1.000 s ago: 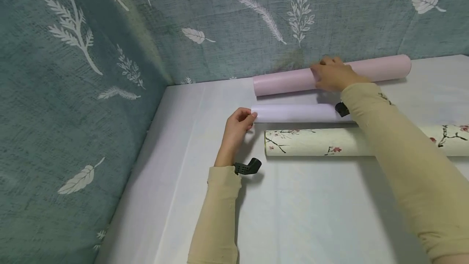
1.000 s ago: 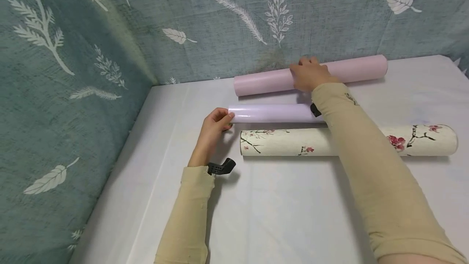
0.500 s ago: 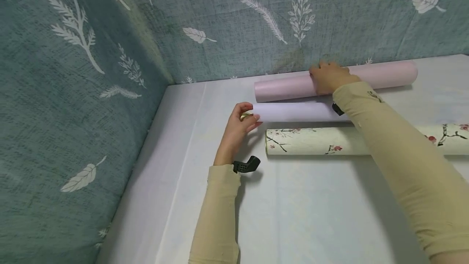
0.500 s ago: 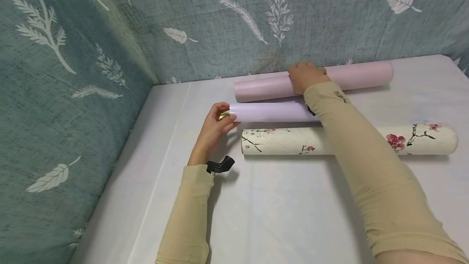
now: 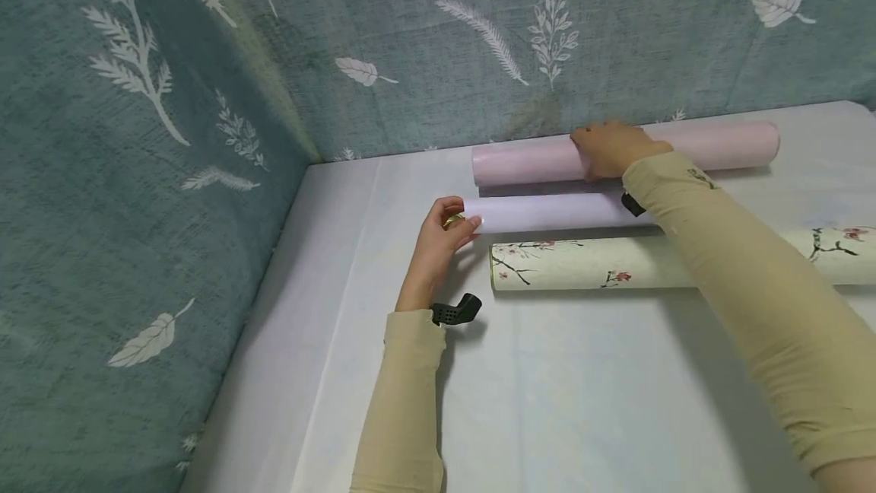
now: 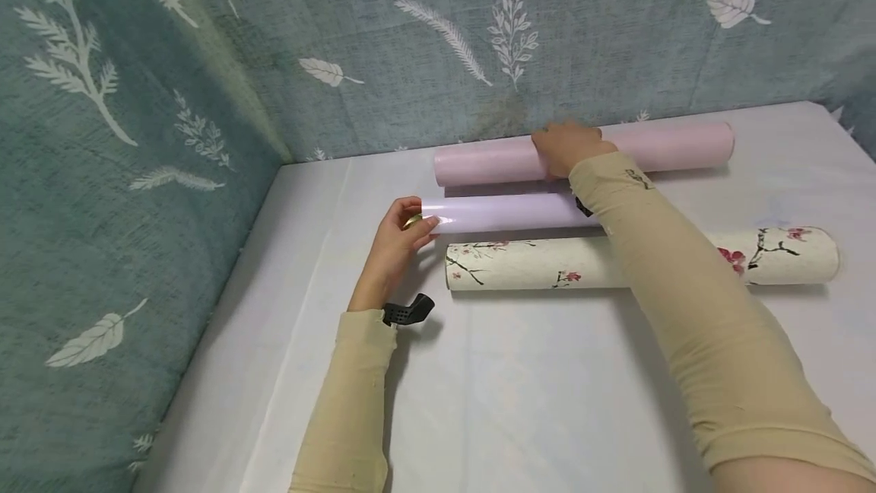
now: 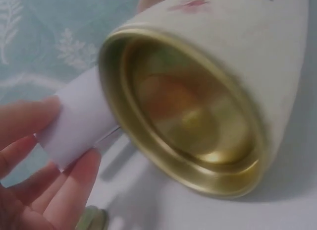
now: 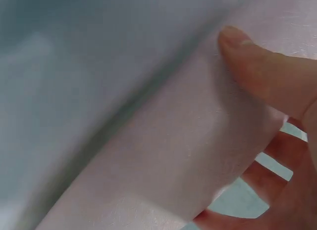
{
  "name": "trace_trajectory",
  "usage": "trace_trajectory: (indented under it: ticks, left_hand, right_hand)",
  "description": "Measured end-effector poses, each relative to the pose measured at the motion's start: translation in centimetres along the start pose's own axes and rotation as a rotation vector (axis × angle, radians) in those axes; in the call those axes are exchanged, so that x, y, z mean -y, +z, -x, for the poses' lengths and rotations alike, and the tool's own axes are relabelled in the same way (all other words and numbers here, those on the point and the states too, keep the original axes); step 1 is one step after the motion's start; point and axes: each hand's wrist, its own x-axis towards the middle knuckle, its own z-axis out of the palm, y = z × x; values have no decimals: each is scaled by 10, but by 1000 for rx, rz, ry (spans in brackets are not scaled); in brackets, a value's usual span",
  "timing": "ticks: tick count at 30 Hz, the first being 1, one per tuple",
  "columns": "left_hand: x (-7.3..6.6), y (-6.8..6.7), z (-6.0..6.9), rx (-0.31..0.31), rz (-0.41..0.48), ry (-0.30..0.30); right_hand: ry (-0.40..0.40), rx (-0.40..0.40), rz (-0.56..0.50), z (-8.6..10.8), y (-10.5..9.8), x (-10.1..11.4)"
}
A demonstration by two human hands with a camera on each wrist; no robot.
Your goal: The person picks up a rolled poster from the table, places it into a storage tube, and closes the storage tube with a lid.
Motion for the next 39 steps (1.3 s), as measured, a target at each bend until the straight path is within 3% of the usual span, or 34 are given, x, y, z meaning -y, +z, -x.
trace_trajectory:
  ticks: [7, 11, 16, 22, 29, 35, 39]
  left_hand:
    - [-2, -7, 1, -15, -17, -42]
    - [-5, -8, 1, -19, -12, -29]
    - [-7, -10, 2, -26, 86, -9]
    - [-7, -11, 3, 7, 217, 27]
    - [-7, -7, 1, -16, 300, 14]
    - [-6, -7, 2, -71, 333, 29]
    - [-5, -6, 0, -97, 443, 44]
  right_hand:
    - [-23, -93, -94, 18, -11, -14]
    - [-42, -154, -152, 35, -16, -15]
    - [-101, -262, -158, 62, -15, -20]
    - [-118, -349, -199, 95, -5, -29]
    - [-84, -353, -204, 118, 10, -34]
    - [1, -461, -192, 127, 25, -27]
    - [25, -558, -204, 134, 39, -24]
